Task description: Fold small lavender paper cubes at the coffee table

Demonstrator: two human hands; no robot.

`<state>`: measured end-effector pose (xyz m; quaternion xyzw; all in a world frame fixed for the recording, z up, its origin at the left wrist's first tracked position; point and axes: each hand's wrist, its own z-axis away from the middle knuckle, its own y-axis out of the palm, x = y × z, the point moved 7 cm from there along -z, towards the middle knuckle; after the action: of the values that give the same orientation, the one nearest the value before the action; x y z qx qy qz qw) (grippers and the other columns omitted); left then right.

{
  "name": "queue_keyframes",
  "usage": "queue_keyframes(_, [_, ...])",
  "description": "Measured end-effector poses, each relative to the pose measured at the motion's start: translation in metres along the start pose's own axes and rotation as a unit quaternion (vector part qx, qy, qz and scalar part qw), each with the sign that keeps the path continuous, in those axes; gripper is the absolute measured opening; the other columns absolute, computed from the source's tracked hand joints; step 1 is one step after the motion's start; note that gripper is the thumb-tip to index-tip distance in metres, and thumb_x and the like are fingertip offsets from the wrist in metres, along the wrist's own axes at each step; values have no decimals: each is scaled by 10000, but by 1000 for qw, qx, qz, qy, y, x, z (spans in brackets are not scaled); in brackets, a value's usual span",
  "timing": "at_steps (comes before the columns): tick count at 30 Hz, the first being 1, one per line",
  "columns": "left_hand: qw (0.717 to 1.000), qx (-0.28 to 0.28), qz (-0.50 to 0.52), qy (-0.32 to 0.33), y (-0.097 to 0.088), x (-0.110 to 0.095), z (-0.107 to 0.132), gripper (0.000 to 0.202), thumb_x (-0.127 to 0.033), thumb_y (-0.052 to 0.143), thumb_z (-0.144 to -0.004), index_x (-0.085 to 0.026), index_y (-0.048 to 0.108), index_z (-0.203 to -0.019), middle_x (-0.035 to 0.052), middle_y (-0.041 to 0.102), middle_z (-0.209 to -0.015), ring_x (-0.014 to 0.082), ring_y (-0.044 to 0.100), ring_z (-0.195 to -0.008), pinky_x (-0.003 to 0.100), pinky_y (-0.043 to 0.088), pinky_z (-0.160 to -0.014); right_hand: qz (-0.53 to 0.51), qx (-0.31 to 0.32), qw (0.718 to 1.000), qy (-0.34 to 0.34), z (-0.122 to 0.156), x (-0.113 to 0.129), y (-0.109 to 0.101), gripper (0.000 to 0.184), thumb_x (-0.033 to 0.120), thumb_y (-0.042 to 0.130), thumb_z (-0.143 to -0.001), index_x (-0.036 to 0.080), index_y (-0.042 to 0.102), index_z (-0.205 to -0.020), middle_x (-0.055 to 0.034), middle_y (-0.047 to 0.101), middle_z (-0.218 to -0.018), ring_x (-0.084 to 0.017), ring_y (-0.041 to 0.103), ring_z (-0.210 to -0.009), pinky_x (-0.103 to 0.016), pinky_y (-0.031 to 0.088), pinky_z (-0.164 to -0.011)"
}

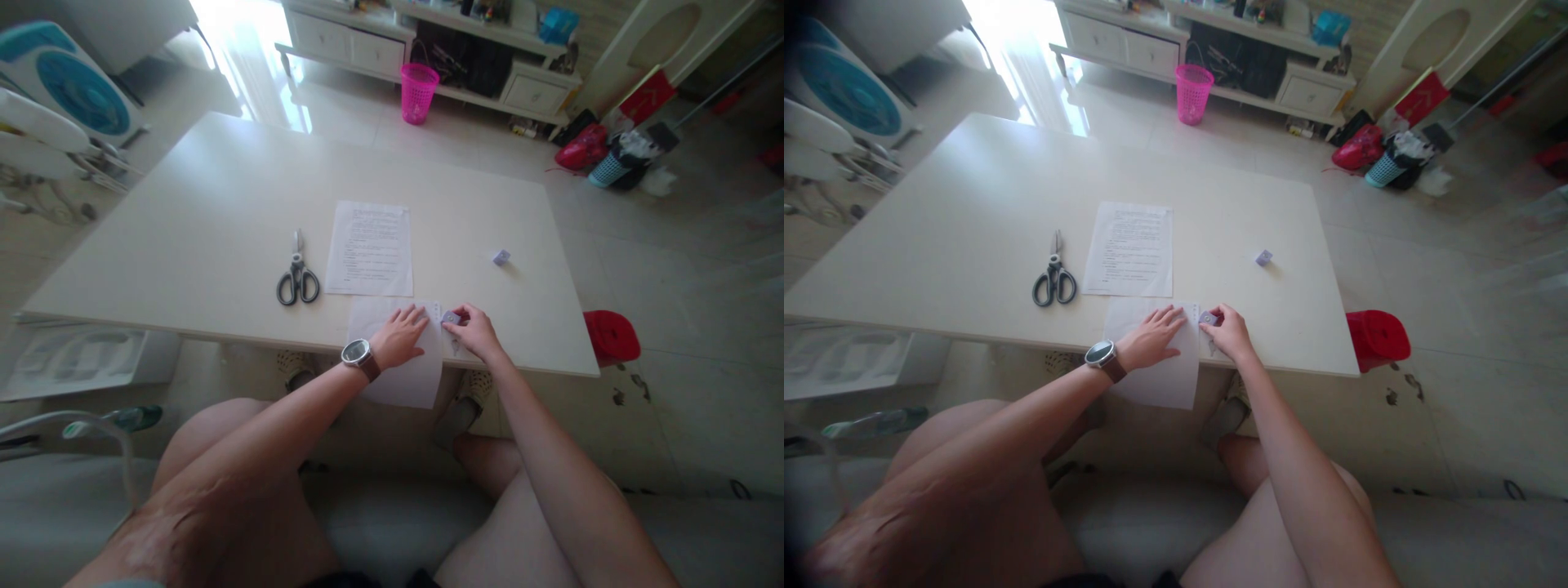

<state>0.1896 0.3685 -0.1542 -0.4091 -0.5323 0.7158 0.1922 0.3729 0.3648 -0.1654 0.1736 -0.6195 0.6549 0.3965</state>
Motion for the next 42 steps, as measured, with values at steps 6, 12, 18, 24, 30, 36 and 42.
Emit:
queue_keyframes(6, [1000, -2, 1, -2, 0, 1, 0, 732, -369, 737, -859, -162, 408, -1479, 176, 327, -1623, 351, 257, -1522, 510, 269, -1221, 30, -35, 999, -8, 0, 1, -4, 252, 311, 775, -669, 188, 638, -842, -23, 674, -819, -163, 576, -722, -297, 455, -712])
queue_keyframes(12, [1000, -3, 0, 0, 1, 1, 0, 736, -369, 737, -860, -156, 405, -1482, 179, 321, -1626, 351, 252, -1525, 513, 260, -1227, 29, -26, 999, -13, -1, -2, 0, 260, 310, 774, -678, 189, 643, -867, -24, 679, -835, -166, 579, -734, -299, 464, -721])
queue_keyframes(18, [1000, 0, 5, -4, -1, 0, 0, 740, -366, 746, -856, -153, 408, -1479, 184, 320, -1625, 350, 252, -1525, 509, 264, -1228, -7, -12, 1000, -3, -2, -3, -1, 253, 313, 766, -690, 182, 659, -877, -30, 703, -840, -161, 599, -733, -303, 486, -741])
queue_keyframes(24, [1000, -6, 9, 0, -2, 0, 0, 736, -358, 743, -850, -162, 408, -1475, 186, 331, -1618, 360, 260, -1520, 520, 270, -1216, -42, 2, 999, -5, -2, -1, -1, 257, 323, 758, -695, 171, 663, -880, -40, 711, -828, -165, 615, -745, -306, 498, -747])
queue_keyframes(30, [1000, 2, 9, -4, -3, -1, 1, 739, -358, 751, -848, -145, 408, -1467, 187, 318, -1624, 356, 257, -1520, 496, 257, -1225, -60, 13, 998, -8, -4, -2, 1, 271, 323, 764, -689, 163, 662, -883, -50, 717, -851, -166, 626, -758, -311, 500, -759])
queue_keyframes(36, [1000, -1, 8, -3, -3, -1, 1, 739, -361, 746, -852, -136, 407, -1469, 192, 321, -1621, 357, 257, -1520, 499, 269, -1221, -26, 20, 999, -17, -1, 3, 1, 255, 276, 774, -680, 165, 672, -886, -46, 712, -866, -169, 626, -773, -307, 500, -749])
queue_keyframes(42, [1000, -6, 8, 2, -1, 0, 0, 732, -363, 744, -848, -145, 415, -1464, 194, 322, -1619, 366, 259, -1519, 515, 268, -1221, 14, 37, 998, -44, 0, 8, 1, 241, 224, 787, -678, 173, 724, -905, -53, 699, -936, -175, 626, -826, -322, 524, -807])
